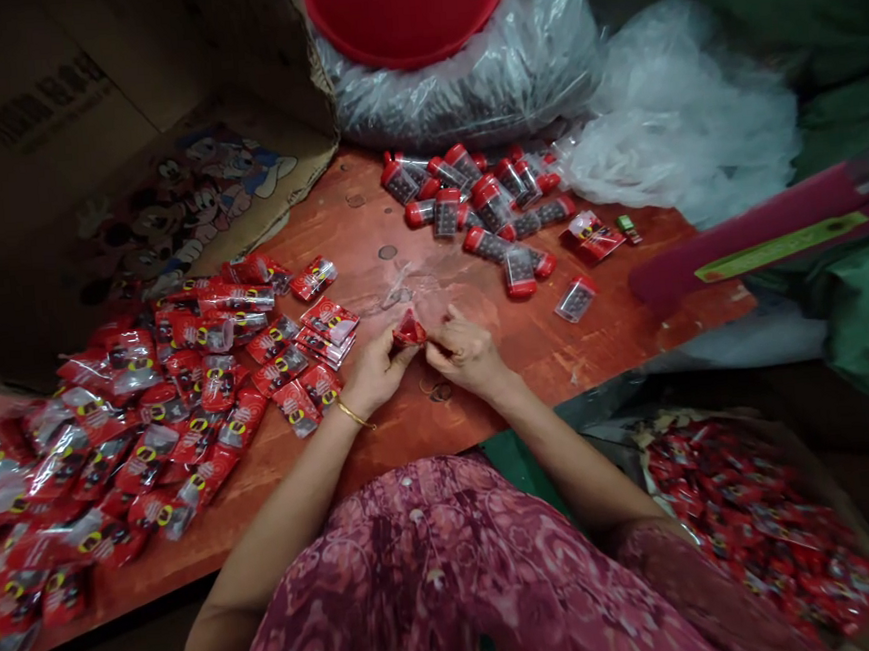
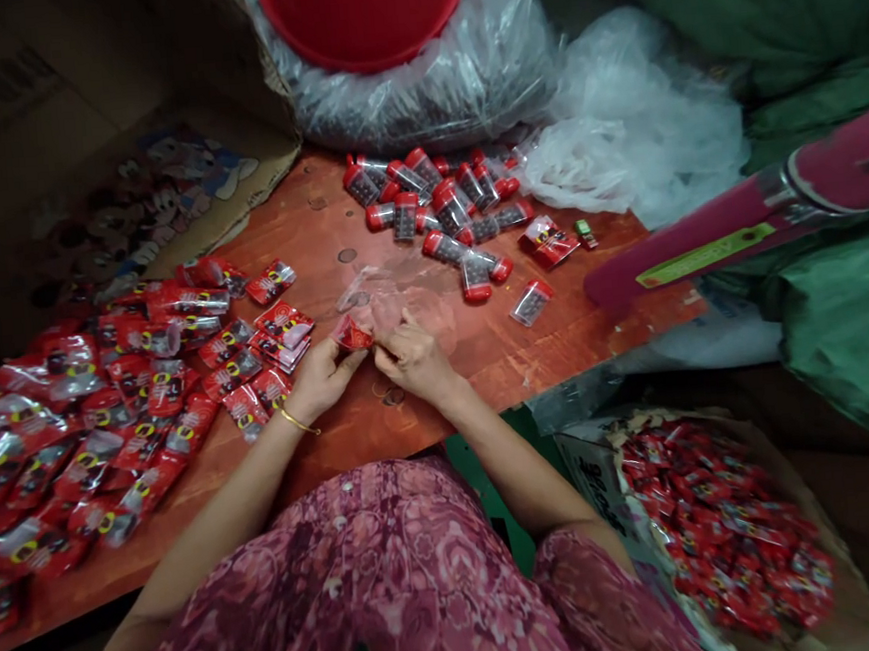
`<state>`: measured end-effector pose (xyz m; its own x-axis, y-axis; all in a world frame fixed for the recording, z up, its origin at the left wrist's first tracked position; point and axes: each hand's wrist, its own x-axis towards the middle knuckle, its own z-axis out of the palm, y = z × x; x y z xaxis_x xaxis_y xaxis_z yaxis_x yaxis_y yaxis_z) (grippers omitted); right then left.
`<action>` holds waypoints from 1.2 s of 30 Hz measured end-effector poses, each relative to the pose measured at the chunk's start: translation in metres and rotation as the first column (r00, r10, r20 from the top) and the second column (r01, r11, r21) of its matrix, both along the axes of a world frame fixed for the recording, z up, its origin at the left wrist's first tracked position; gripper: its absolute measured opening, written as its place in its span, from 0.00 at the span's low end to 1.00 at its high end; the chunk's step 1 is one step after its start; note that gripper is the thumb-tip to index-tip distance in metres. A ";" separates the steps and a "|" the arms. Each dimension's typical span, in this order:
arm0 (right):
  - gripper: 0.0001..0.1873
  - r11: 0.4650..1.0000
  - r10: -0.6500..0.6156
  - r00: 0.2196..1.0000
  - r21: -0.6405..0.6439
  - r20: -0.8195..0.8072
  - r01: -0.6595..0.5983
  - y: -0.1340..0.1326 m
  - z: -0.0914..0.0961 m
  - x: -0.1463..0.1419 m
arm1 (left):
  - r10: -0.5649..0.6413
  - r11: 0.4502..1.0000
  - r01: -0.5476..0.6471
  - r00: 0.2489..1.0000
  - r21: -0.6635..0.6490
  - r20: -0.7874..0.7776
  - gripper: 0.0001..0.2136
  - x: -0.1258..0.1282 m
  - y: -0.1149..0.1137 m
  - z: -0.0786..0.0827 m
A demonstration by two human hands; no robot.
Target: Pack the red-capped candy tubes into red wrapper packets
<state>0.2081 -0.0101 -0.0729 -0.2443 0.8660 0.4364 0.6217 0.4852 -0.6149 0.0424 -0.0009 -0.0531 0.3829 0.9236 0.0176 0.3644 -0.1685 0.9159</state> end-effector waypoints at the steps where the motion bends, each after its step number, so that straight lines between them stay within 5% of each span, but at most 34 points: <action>1: 0.10 1.000 0.003 1.000 -0.008 -0.025 -0.003 -0.001 -0.001 0.000 | 0.003 1.000 -0.003 1.000 -0.010 0.010 0.14 0.000 0.000 -0.001; 7: 0.15 0.984 0.133 0.975 -0.092 -0.175 -0.151 0.006 0.011 0.003 | 0.011 1.000 -0.011 1.000 -0.013 -0.012 0.13 -0.003 0.002 0.004; 14: 0.13 0.981 0.194 0.958 0.031 -0.212 -0.192 0.016 -0.003 0.005 | -0.013 0.993 0.037 0.979 0.116 -0.206 0.14 -0.002 -0.002 -0.001; 23: 0.17 0.976 0.219 0.975 0.003 -0.031 -0.219 0.015 -0.005 0.011 | 0.034 0.981 0.061 0.878 0.182 -0.478 0.19 0.004 -0.008 0.000; 27: 0.19 0.965 0.253 0.962 -0.049 -0.107 -0.259 0.017 0.006 0.006 | 0.014 0.983 0.084 0.847 0.161 -0.531 0.18 0.005 -0.005 0.002; 32: 0.17 0.958 0.246 0.936 -0.083 -0.250 -0.274 0.024 0.008 -0.009 | 0.023 0.987 0.058 0.871 0.149 -0.491 0.18 0.002 -0.004 0.000; 36: 0.18 0.965 0.203 0.956 -0.125 -0.209 -0.232 0.030 -0.002 -0.011 | 0.053 0.986 -0.004 0.956 0.169 -0.288 0.25 -0.008 -0.006 0.007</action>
<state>0.1973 0.0194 -0.0745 -0.3579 0.8589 0.3663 0.3733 0.4912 -0.7870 0.0340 -0.0066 -0.0465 0.3676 0.9279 0.0627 0.6172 -0.2938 0.7299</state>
